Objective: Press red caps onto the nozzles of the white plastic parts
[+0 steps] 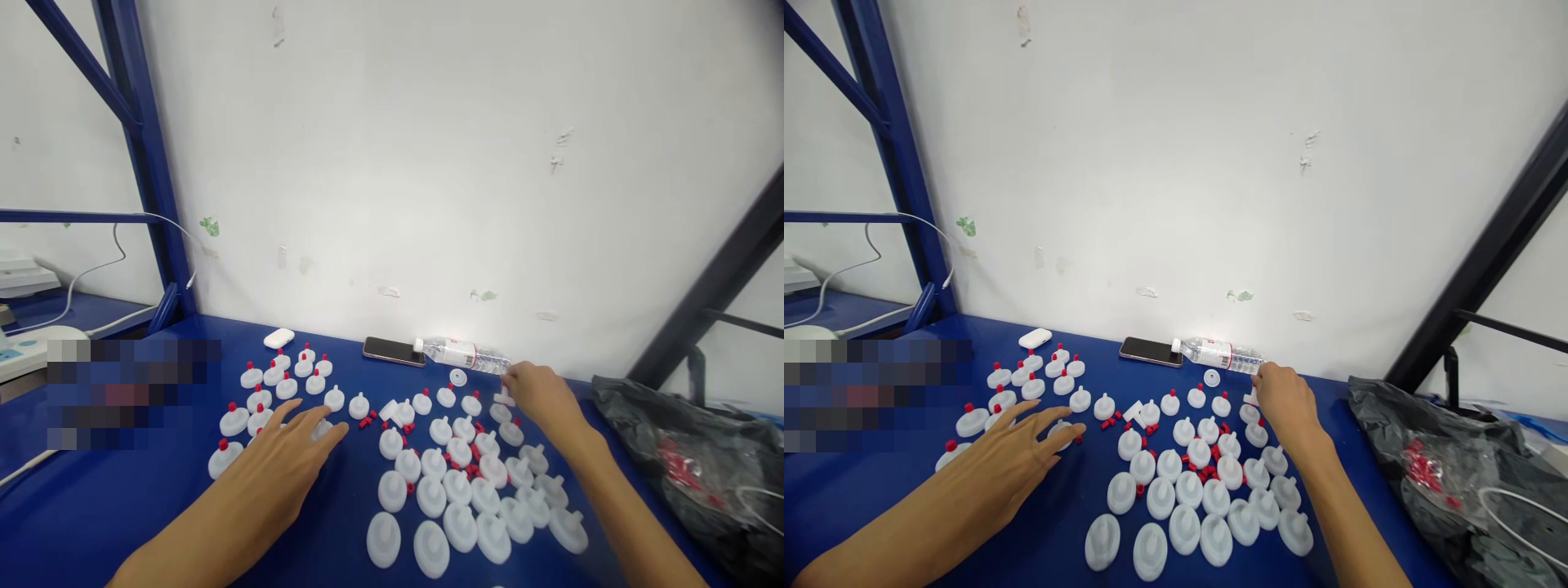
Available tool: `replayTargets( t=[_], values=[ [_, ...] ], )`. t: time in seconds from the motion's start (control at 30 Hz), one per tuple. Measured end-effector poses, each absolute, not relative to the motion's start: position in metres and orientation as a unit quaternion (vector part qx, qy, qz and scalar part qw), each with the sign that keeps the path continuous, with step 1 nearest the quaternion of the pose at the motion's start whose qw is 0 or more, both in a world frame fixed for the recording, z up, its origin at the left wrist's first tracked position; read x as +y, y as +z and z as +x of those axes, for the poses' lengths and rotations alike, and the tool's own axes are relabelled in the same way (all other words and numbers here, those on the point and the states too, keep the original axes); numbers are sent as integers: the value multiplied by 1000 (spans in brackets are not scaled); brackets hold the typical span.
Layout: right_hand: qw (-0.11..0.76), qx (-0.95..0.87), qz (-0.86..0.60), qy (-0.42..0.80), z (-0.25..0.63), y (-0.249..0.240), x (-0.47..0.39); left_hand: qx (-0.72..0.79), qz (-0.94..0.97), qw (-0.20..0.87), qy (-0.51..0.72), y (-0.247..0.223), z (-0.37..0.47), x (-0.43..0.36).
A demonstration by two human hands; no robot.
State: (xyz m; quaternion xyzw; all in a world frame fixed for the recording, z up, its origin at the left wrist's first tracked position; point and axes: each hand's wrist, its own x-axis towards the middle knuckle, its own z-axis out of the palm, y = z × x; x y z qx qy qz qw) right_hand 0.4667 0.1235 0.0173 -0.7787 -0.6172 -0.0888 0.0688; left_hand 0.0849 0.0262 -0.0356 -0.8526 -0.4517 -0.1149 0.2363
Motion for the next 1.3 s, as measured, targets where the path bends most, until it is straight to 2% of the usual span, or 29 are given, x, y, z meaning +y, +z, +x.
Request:
replayTargets(
  t=[0.2,0.57,0.77,0.97,1.03,1.13,1.3],
  values=[
    [80,-603,-788,-97,469,24,121,-472,-853,213,-67,-33,86,28],
    [103,-596,-790,-99,479,27,126,-475,-854,192,-94,-35,87,29],
    [108,-617,-778,-42,486,10,135,-460,-860,194,-103,-26,88,28],
    [145,-675,-722,35,472,38,124,-445,-850,213,-183,-23,95,26],
    [129,-718,-676,103,462,43,116,-433,-846,231,-211,-21,97,26],
    [93,-746,-635,176,449,39,108,-408,-855,257,-191,-15,98,25],
    [69,-743,-645,163,441,30,107,-409,-843,280,-209,-9,97,23]
  ],
)
